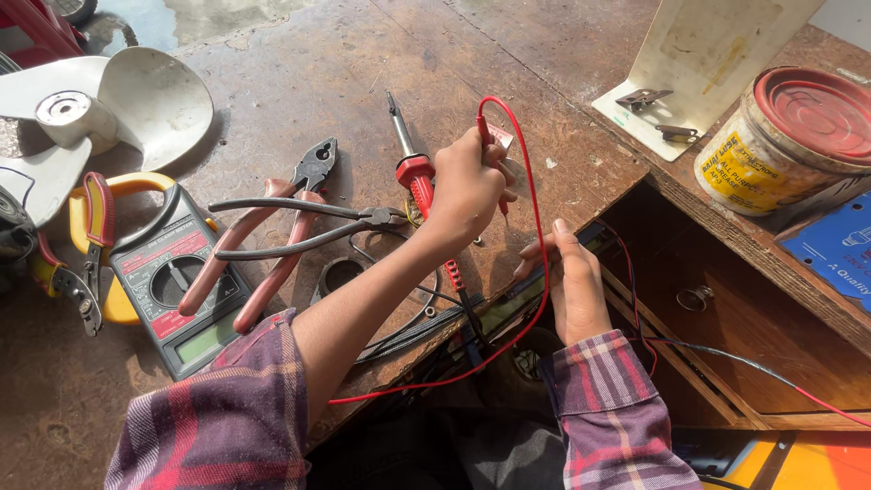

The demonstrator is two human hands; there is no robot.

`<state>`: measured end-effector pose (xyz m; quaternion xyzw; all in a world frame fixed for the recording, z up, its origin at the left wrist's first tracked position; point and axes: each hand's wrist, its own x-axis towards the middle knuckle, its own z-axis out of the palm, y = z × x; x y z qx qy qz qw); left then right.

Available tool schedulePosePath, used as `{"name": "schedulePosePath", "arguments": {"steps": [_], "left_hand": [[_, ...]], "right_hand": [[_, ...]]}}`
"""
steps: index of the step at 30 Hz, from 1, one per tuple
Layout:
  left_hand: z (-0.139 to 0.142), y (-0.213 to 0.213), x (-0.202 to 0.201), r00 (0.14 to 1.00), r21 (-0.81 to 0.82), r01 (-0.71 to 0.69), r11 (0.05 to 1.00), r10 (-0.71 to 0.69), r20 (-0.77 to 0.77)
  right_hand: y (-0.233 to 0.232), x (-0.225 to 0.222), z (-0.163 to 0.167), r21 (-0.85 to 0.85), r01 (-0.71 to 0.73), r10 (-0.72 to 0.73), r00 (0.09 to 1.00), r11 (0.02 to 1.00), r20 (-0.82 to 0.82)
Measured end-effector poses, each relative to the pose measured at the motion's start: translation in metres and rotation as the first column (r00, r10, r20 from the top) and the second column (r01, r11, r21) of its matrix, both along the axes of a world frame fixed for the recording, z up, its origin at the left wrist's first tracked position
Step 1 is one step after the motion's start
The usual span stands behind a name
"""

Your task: The person holds a soldering iron in one hand and a red wire in the other, pressing the wire tip against the hot iron to tin it. They then set the iron down, pick up pliers, and work on the wire end while a multimeter with test leads rests on the bench.

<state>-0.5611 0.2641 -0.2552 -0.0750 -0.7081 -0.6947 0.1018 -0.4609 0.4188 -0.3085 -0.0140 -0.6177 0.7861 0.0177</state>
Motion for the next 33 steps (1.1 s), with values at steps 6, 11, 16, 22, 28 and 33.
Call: {"name": "schedulePosePath", "arguments": {"steps": [6, 11, 16, 22, 28, 33], "left_hand": [[0.034, -0.016, 0.009, 0.983, -0.012, -0.009, 1.000, 0.011, 0.181], [0.034, -0.017, 0.017, 0.969, 0.071, 0.069, 0.995, -0.084, 0.231], [0.026, -0.014, 0.023, 0.963, 0.117, 0.101, 0.988, -0.127, 0.238], [0.017, -0.016, 0.024, 0.972, 0.102, 0.083, 0.991, -0.103, 0.211], [0.018, -0.014, 0.024, 0.980, 0.078, 0.084, 0.993, -0.096, 0.175], [0.021, -0.011, 0.028, 0.964, 0.059, 0.126, 0.990, -0.136, 0.228]], "right_hand": [[-0.005, 0.005, 0.007, 0.043, 0.030, -0.030, 1.000, 0.999, -0.004], [-0.007, 0.011, 0.011, 0.066, -0.012, 0.014, 1.000, 0.998, -0.018], [-0.007, 0.011, 0.004, 0.040, -0.027, 0.027, 1.000, 0.999, -0.004], [-0.004, 0.009, -0.009, 0.053, -0.043, 0.047, 0.996, 0.998, -0.082], [-0.004, 0.007, -0.012, 0.059, -0.046, 0.050, 0.997, 0.997, -0.067], [-0.003, 0.008, -0.008, 0.038, -0.084, 0.086, 0.994, 0.996, -0.065]]}}
